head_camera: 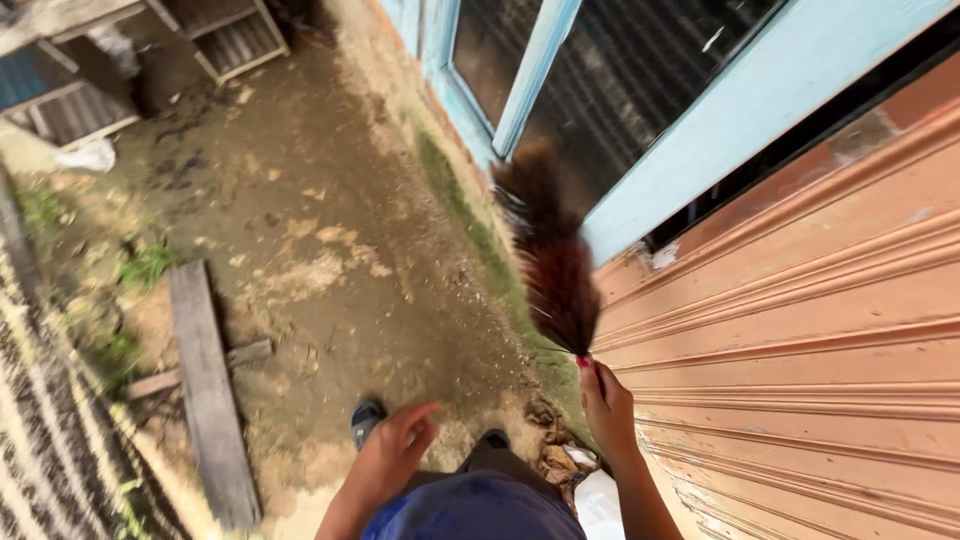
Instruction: Cleaning the exterior of a window using a feather duster
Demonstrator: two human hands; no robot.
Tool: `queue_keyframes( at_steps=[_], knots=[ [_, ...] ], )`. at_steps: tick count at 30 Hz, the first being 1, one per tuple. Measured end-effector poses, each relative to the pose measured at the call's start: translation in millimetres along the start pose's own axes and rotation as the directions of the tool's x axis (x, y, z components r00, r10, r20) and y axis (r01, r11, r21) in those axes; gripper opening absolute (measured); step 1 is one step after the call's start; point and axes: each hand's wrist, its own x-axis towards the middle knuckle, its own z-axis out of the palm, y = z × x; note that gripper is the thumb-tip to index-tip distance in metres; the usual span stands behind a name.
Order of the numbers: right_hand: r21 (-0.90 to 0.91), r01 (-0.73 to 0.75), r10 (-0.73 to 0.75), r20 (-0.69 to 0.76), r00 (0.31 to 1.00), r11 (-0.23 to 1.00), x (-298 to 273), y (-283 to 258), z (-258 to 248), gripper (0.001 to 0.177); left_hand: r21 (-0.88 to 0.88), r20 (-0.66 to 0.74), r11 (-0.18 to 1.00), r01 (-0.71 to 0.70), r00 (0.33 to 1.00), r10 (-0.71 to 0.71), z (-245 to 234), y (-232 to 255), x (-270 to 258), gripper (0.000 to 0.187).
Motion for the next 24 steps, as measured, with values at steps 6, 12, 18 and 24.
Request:
queue_keyframes(
  at_steps=[6, 12, 18, 24],
  knots=[
    [-0.136, 0.043, -0.038, 0.037, 0.999, 0.990, -7.8, 21.7, -10.8, 0.034, 0.104, 0.099, 0.986, -0.127, 0.988, 0.117, 10.5, 52.4, 6.8, 0.036],
    [-0.021, -0.061, 0.063, 0.173, 0.983, 0.998, 25.9, 9.8, 10.6, 0.041, 0.023, -0.045, 0.996, -0.089, 0.995, 0.090, 16.9, 38.6, -5.5, 0.031],
    [0.200, -0.003, -0.037, 0.197, 0.980, 0.980, 35.8, -47.7, 35.2, 0.036, -0.055, -0.097, 0.998, 0.018, 0.995, -0.023, 5.9, 16.0, -10.2, 0.033],
    [0.166, -0.112, 0.065, 0.266, 0.962, 0.980, 76.7, -46.6, 73.6, 0.035, -0.004, -0.139, 0.997, -0.076, 0.988, 0.074, -13.7, -10.8, 15.9, 0.033]
  ],
)
